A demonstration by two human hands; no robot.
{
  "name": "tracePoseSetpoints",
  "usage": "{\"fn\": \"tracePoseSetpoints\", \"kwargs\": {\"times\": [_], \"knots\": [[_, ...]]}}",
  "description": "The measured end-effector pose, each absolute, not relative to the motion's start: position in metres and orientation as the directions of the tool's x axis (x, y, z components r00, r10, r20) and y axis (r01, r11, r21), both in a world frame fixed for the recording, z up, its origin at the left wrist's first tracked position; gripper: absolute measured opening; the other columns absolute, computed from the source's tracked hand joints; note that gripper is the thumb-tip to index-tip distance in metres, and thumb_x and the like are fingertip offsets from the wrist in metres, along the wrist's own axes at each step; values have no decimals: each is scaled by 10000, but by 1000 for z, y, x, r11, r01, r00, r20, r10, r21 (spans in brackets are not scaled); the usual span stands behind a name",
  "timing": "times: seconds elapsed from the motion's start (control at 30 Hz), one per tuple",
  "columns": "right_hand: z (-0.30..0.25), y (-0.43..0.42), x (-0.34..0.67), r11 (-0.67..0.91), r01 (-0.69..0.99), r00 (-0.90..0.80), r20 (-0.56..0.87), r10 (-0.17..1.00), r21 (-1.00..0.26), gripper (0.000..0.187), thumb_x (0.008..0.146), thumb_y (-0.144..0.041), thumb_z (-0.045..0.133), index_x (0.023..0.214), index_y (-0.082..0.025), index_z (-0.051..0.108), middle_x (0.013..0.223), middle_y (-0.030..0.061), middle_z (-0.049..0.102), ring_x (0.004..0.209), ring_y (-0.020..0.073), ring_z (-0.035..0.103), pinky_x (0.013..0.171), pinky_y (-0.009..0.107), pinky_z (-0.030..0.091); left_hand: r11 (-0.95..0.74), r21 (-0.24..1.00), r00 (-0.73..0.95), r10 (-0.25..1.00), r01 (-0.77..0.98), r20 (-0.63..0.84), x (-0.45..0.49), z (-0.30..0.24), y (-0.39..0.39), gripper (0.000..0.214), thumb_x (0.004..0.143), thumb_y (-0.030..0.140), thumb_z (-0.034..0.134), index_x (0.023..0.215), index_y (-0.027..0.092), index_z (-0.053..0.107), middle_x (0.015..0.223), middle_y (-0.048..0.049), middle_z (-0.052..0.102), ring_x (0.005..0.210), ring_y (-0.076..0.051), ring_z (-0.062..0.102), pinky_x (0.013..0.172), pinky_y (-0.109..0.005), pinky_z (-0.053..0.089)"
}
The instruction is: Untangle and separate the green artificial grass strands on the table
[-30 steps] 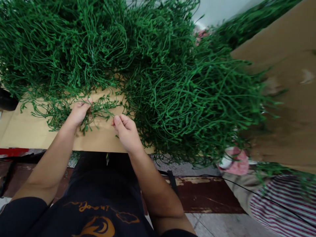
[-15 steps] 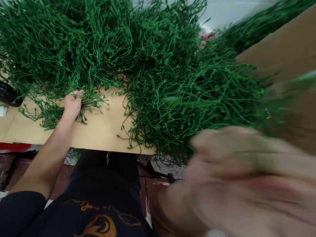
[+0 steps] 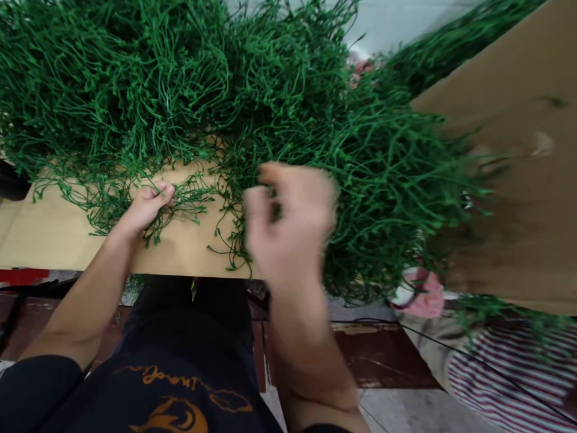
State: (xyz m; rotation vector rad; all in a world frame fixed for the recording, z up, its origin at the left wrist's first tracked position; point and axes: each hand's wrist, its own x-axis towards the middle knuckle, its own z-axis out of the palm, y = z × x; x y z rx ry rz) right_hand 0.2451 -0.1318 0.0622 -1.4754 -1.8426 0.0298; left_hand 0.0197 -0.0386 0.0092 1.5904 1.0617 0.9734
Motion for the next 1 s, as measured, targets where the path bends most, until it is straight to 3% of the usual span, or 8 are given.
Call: {"fn": "tracePoseSetpoints", "kwargs": {"times": [0.07,0.2,0.33,0.57,0.8,1.0], "knots": [[41,-115,205,407,776,-137,500,855,-483,400,885,-515,374,951,-166,559,880,114,603,833,235,541,739,396,456,-173,971,330,937,167,110,20,11,-42,430,726,568,583,606,165,495,555,41,433,558,-75,395,600,-225,356],[15,-96,166,339,682,-183,297,937,-648,259,875,-391,449,803,-162,547,758,75,586,716,172,517,669,308,399,-147,980,315,944,132,99,20,15,-46,425,695,545,628,576,169,470,540,46,388,534,-73,345,576,-225,345],[16,-96,168,309,612,-195,239,951,-728,251,839,-375,500,686,-180,468,699,35,544,630,126,453,604,268,339,-142,982,323,942,127,94,23,16,-45,414,723,494,625,545,169,442,530,47,341,533,-75,318,557,-227,319],[15,-104,165,323,600,-169,279,945,-732,175,835,-291,431,697,-194,382,662,14,468,622,123,406,600,263,302,-123,989,213,972,83,103,25,7,-38,290,787,370,600,615,170,478,528,50,370,487,-65,312,512,-219,295],[18,-120,170,401,497,-192,353,916,-770,277,894,-290,335,635,-195,312,586,-13,371,564,97,352,569,256,277,-38,999,-12,999,25,38,22,11,-31,248,833,273,542,634,174,432,572,40,446,430,-42,305,459,-208,260],[27,-115,184,240,472,13,279,960,-848,291,864,-438,452,722,-187,486,566,-33,377,522,80,325,531,250,258,-66,998,83,994,10,64,23,14,-37,289,790,327,602,601,172,447,526,49,372,445,-48,314,467,-210,274]]}}
